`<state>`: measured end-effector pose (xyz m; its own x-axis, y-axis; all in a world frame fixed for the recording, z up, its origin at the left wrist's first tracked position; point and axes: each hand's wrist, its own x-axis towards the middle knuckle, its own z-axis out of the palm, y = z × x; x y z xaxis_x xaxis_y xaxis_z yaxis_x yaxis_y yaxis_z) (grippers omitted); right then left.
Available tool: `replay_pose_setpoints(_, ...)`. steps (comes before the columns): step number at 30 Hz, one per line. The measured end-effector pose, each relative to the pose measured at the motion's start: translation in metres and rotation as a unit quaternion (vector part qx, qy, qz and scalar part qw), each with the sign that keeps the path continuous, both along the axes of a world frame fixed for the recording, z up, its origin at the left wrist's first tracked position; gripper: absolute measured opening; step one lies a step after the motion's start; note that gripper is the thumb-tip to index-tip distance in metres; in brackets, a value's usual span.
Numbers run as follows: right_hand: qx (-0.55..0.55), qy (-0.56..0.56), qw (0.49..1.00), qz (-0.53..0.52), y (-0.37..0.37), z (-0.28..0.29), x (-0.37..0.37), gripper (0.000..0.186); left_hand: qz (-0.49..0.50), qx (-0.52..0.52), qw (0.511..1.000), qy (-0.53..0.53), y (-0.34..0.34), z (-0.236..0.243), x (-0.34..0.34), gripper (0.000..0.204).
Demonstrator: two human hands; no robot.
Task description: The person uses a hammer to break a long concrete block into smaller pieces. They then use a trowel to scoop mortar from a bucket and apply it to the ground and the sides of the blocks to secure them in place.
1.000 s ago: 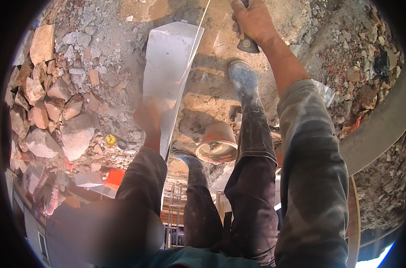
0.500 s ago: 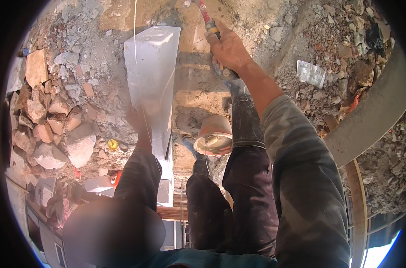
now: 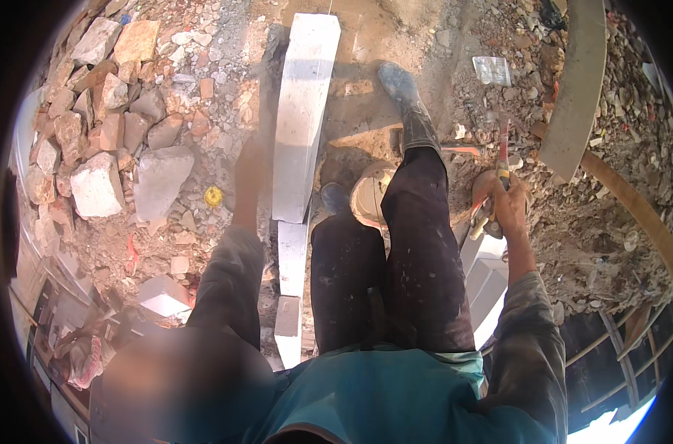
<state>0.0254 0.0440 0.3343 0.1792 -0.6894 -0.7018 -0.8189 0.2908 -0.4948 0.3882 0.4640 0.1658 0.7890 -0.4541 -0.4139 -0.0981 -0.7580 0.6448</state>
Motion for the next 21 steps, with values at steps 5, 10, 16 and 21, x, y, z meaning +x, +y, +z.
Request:
replay_pose_setpoints(5, -0.028, 0.084, 0.991, -0.101, 0.105, 0.123, -0.094, 0.016, 0.208, -0.116, 0.967, 0.088, 0.108, 0.072, -0.048, 0.053)
replay_pose_setpoints(10, -0.027, 0.102, 0.990, -0.093, 0.152, 0.183, -0.134, 0.017, 0.110, 0.171, 0.969, 0.140, 0.163, 0.139, -0.103, 0.058)
replay_pose_setpoints(16, -0.027, 0.097, 0.995, -0.013, 0.148, 0.174, -0.125, 0.021, 0.093, 0.187, 0.952, 0.225, 0.177, 0.158, -0.137, 0.063)
replay_pose_setpoints(21, 0.041, 0.053, 0.998, 0.001, 0.158, 0.117, -0.062, 0.026, 0.116, 0.159, 0.963, 0.182, 0.179, 0.128, -0.139, 0.068)
